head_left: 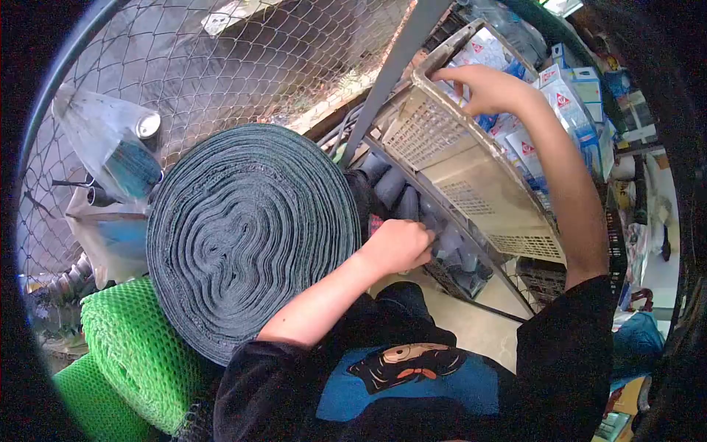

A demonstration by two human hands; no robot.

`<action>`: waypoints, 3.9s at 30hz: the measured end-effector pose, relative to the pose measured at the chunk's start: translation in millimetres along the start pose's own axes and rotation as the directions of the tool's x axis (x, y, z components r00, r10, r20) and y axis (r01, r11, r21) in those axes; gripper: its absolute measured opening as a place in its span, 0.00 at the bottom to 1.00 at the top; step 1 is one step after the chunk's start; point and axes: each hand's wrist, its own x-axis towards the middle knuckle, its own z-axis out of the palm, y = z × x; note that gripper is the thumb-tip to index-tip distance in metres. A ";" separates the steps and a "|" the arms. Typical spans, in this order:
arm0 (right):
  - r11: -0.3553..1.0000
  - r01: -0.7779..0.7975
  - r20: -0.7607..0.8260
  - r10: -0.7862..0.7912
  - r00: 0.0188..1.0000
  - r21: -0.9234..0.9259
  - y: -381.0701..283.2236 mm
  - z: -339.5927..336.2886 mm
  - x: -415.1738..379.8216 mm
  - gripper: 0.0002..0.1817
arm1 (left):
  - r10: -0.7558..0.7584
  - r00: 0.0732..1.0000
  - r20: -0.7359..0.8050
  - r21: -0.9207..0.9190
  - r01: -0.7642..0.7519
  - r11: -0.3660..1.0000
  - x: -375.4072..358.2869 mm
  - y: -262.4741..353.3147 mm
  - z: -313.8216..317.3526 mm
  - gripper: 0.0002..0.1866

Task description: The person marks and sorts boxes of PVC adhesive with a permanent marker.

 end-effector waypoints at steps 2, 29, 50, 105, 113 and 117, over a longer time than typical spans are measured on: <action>1.000 0.020 -0.007 -0.020 1.000 -0.009 3.2 1.7 3.1 0.36 | -0.006 1.000 0.014 0.024 0.006 1.000 0.4 -1.8 -0.3 0.14; 0.994 0.070 -0.042 -0.067 0.997 0.080 10.8 11.4 8.7 0.18 | 0.014 0.999 -0.036 0.064 -0.012 0.998 1.5 -4.7 2.2 0.13; 0.986 0.027 -0.872 0.133 0.471 0.164 -60.3 -0.7 -92.4 0.18 | 0.015 0.998 -0.055 -0.017 -0.016 1.000 2.0 -2.5 -5.2 0.13; 0.483 0.195 -0.504 0.673 0.541 0.854 -176.4 113.8 -166.1 0.32 | 0.317 0.458 -0.831 0.082 -0.462 0.883 -21.0 84.5 -91.8 0.16; -0.042 0.429 -0.165 0.885 0.436 0.902 -157.6 112.8 -175.4 0.37 | 0.448 0.565 -0.693 0.034 -0.595 0.803 -22.2 92.6 -73.2 0.14; -0.225 0.525 -0.035 0.897 0.440 0.821 -140.0 115.9 -186.6 0.39 | 0.507 0.624 -0.594 -0.001 -0.631 0.775 -28.3 97.7 -77.4 0.15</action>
